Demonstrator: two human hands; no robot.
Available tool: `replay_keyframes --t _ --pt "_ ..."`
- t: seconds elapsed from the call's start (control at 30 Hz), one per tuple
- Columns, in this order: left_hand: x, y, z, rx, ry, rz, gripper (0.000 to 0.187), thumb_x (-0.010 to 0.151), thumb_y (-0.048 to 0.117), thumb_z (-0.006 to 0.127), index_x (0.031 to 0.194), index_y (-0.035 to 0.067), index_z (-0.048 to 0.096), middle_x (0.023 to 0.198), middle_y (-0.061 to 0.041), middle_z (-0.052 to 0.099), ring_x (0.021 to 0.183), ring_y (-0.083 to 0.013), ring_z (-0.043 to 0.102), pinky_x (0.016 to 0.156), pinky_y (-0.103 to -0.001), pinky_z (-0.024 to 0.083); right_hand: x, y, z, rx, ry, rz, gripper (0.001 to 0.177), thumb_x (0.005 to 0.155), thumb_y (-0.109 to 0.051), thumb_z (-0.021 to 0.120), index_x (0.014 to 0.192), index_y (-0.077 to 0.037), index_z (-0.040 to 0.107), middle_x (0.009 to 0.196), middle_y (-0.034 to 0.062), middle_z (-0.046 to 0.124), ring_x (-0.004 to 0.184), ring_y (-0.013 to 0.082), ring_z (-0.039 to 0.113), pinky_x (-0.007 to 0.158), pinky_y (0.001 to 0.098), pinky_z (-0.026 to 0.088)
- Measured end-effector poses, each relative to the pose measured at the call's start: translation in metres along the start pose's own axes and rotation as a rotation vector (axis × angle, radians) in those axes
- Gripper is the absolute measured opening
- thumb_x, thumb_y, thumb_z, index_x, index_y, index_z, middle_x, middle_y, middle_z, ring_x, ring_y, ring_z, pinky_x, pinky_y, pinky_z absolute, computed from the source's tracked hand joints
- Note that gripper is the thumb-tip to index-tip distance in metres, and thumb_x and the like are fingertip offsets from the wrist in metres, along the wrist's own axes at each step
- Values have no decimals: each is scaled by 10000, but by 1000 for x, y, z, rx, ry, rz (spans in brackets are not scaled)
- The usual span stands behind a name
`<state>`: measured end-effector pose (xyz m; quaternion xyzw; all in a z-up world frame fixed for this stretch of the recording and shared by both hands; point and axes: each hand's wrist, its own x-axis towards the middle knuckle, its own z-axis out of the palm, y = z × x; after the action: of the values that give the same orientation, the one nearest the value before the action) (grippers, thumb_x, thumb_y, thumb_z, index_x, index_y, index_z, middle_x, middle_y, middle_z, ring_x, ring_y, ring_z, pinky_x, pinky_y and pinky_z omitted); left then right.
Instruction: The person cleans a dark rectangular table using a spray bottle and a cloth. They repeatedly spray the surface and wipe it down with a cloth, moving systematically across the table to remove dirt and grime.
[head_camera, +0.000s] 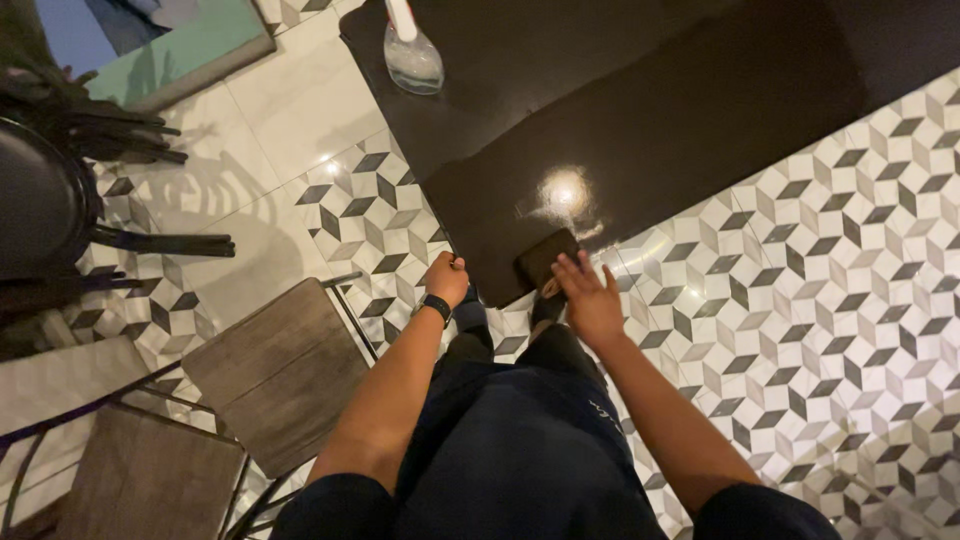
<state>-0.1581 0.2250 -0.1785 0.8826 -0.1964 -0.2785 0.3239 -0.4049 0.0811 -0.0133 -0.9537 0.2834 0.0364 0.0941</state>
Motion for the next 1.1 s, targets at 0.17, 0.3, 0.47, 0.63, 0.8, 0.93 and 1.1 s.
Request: replay_keyframes --t 0.17,0.3,0.47,0.63,0.8,0.93,1.1 --pt "1 1 -1 56 -12 40 241 1001 281 564 1003 54 645 972 -238 713 965 -481 655 832 -563 506 1 49 0 78 221 226 563 852 19 577 1391 -131 634 1587 77 507 1534 302 386 1169 589 342" --pt "3 2 1 38 -54 7 235 998 243 530 1036 25 608 982 -258 708 981 -495 648 841 -572 497 13 62 7 30 270 100 487 849 -15 582 1333 -28 624 1553 176 516 1490 390 399 1158 608 331" --pt "5 3 0 -52 -47 15 212 971 207 525 1046 21 595 1022 -270 693 1004 -508 625 850 -571 486 7 3 29 409 240 -196 366 904 5 567 1201 -176 683 1476 86 563 1495 272 466 1283 421 382" --pt "4 -2 -10 -25 -134 35 251 1012 259 523 1052 24 599 1028 -272 700 1023 -492 642 872 -552 506 -3 -56 34 82 36 -312 471 864 -83 566 1330 -19 579 1577 181 438 1498 355 385 1204 510 312" --pt "6 4 -15 72 -193 -16 231 1014 252 524 1068 44 609 1013 -251 696 1004 -491 636 855 -572 487 32 3 37 -69 127 -98 694 848 -42 527 1537 -114 486 1621 74 423 1501 277 373 1190 538 292" --pt "5 3 -6 53 -104 28 219 970 200 567 1095 22 592 959 -249 723 955 -476 670 841 -552 512 86 78 15 -172 115 97 662 890 -81 564 1535 -201 476 1641 5 408 1520 294 350 1196 543 279" --pt "1 7 -12 -9 -102 -34 364 933 145 601 1270 34 515 912 -232 727 948 -436 685 847 -522 525 160 129 -10 -81 103 204 731 837 -67 595 1546 -186 462 1659 17 375 1544 308 289 1209 511 275"
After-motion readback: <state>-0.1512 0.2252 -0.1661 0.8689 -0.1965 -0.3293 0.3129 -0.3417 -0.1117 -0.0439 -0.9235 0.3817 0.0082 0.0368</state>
